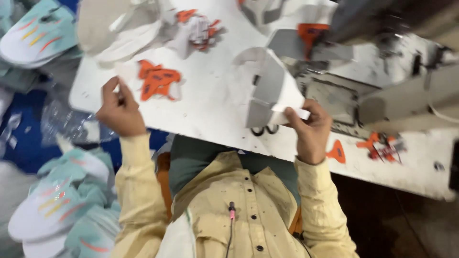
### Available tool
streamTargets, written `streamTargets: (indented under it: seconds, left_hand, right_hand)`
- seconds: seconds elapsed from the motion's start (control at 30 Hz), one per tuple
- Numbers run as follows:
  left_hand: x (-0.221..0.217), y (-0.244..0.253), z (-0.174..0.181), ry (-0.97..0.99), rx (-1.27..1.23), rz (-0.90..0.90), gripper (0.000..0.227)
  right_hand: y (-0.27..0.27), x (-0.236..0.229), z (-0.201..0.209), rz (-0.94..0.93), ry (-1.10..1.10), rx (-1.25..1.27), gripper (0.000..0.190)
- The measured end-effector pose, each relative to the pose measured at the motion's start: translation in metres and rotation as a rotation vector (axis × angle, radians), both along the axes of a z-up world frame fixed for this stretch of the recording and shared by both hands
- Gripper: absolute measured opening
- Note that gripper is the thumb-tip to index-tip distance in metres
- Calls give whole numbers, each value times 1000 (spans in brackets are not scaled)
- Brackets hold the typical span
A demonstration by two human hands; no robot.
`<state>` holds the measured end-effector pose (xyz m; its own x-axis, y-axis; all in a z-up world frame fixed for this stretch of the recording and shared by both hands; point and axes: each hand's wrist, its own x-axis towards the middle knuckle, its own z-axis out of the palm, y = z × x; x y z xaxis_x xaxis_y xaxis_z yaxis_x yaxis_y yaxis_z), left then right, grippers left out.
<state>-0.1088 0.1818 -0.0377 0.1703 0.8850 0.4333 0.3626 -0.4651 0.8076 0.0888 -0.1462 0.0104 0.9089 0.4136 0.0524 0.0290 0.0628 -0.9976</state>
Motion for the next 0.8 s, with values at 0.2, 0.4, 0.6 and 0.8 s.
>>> streamTargets:
  seconds: [0.2,0.4,0.6,0.8]
  left_hand:
    - [40,-69,37,-550,-526,-711,14]
    - [79,-116,24,-615,-547,-906,15]
    - [95,-152,40,-431,-653,-951,43]
    - [102,-142,45,-229,-664,-893,38]
  right_hand:
    - [11,0,10,20,43,22,18]
    - [13,2,12,39,70,56,17]
    - [14,0,9,15,50,36,18]
    - [11,-4,6,40,3,31,15]
